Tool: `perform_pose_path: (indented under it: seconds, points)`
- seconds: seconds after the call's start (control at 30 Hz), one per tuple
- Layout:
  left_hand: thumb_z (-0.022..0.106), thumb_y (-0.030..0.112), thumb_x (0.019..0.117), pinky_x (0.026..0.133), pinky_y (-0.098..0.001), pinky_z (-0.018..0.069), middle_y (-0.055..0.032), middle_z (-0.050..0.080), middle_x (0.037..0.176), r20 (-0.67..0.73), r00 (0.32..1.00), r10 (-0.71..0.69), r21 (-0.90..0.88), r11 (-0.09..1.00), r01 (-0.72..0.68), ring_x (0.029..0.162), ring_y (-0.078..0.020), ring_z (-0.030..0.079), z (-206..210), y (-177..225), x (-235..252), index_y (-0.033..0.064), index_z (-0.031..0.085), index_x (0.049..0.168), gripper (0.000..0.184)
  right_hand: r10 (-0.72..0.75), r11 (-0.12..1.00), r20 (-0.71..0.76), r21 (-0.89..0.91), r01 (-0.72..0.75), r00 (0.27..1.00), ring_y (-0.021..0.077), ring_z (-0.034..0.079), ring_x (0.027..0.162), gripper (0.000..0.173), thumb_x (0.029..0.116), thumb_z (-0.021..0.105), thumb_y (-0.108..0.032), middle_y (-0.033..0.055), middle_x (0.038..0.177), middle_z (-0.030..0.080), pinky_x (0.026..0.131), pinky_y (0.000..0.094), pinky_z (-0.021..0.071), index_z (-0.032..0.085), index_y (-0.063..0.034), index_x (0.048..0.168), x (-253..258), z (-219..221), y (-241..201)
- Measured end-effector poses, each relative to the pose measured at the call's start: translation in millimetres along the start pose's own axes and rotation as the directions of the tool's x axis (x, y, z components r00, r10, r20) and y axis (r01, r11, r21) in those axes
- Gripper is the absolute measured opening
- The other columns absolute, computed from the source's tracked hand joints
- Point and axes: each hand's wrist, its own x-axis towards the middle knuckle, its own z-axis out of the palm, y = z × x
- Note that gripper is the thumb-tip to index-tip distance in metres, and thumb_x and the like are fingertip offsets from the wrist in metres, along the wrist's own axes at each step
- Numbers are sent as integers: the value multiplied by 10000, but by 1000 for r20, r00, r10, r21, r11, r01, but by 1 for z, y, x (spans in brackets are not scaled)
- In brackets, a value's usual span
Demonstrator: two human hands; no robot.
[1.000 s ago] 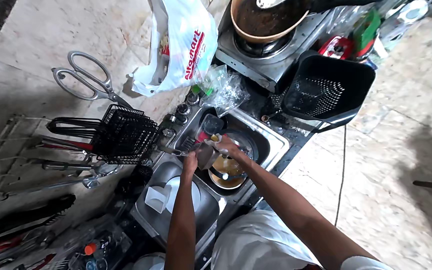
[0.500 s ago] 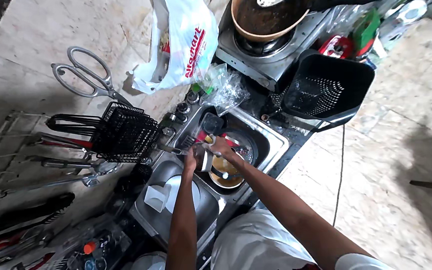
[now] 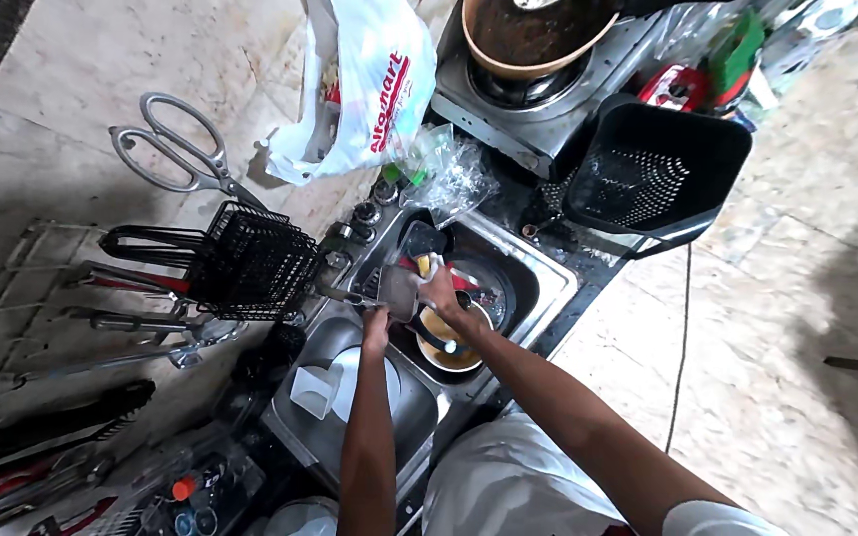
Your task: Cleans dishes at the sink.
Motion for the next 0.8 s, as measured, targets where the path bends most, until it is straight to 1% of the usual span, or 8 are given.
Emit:
perform_pose_path:
  seconds: [0.1,0.2,0.27,0.37,0.43,0.57,0.67,0.8]
  points:
    - [658,-56,919,959,-452,544,-218,622,1273,-46,994,98,-97,990,-102,1133,-282,625,16,-5,-2,-39,510,1356,462,-24,999,-27,27,25,999,396,625,1177,603,833,826,-240,227,1342,593,972,593,542,581,-66,1356,-19,5,-6]
    - [669,84,972,972,-480,546,-253,635,1260,-125,972,198,188,967,-173,1140,-319,637,26,-14,7,-55,522,1372,448,-35,999,-36,-34,34,999,353,600,1238,610,820,830,-296,205,1411,546,1020,516,540,589,-90,1342,-42,11,-11]
    - [576,97,1031,987,-455,521,-274,622,1261,-80,970,228,274,941,-199,1142,-316,619,24,-18,9,-86,541,1341,362,-81,985,9,-150,82,997,355,590,1271,619,838,806,-385,218,1439,532,1044,491,533,608,-80,1339,-56,15,-14]
    - [326,99,1115,1015,-365,476,-234,547,1348,24,986,164,76,983,-165,1178,-227,548,11,-19,7,-63,452,1423,370,-200,942,156,-240,233,967,329,579,1289,597,863,754,-517,172,1432,550,1039,484,534,645,-124,1299,-62,17,-18]
    - [380,62,1095,1016,-362,487,-223,546,1366,51,989,139,77,987,-143,1190,-218,554,3,-16,3,-50,429,1450,375,-206,942,281,-202,268,937,311,571,1299,597,881,748,-536,140,1450,539,1052,496,522,634,-148,1320,-55,8,-25]
    - [565,13,1006,854,-451,615,-266,635,1220,-3,980,201,245,950,-194,1015,-302,694,3,-14,19,-83,506,1365,377,-52,985,253,-146,91,966,353,648,1188,582,935,726,-439,173,1336,639,1011,586,529,564,-142,1409,-35,-27,-21]
    - [513,-5,1015,884,-466,609,-288,602,1271,-88,974,207,304,937,-172,1053,-327,686,7,-10,18,-85,505,1375,369,45,937,73,-348,-17,996,425,633,1186,557,941,705,-426,215,1367,602,946,645,535,584,-122,1392,-20,-55,4]
    - [626,57,966,959,-486,572,-282,634,1252,-211,942,261,459,877,-141,1097,-344,682,16,-10,22,-85,496,1393,468,205,844,13,-509,-170,979,467,584,1245,579,921,732,-361,274,1436,520,944,648,532,586,-40,1381,-12,-82,27]
